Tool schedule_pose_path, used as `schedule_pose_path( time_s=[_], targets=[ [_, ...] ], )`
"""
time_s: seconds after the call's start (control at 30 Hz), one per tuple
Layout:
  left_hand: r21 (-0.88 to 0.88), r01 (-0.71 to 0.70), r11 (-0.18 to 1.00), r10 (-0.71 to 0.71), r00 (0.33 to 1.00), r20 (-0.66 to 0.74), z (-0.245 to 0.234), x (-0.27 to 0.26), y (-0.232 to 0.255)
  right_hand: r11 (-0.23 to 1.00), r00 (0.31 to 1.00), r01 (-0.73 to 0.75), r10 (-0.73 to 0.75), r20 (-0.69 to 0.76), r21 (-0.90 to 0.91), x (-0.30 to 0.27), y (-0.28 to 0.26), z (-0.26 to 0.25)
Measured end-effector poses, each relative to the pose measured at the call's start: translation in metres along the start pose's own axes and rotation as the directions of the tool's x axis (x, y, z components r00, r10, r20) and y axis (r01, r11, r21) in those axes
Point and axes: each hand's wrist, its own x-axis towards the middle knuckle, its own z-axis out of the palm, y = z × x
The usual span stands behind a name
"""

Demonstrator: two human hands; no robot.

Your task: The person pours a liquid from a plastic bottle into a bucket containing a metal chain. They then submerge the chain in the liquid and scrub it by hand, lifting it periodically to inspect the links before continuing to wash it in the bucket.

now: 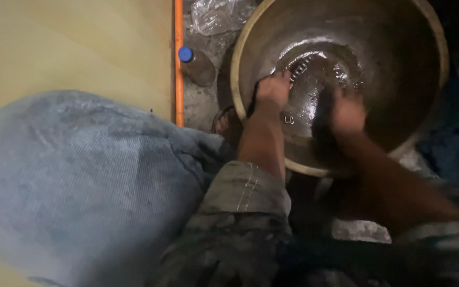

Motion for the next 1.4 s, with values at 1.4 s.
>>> schedule_pose_path(
  time_s=[1.4],
  targets=[
    [0.044,0.008,0.999,-0.008,1.0,-0.014,0.029,0.012,-0.006,0.916,0.932,-0.363,0.354,0.08,0.171,0.103,0.049,0.053]
  ],
)
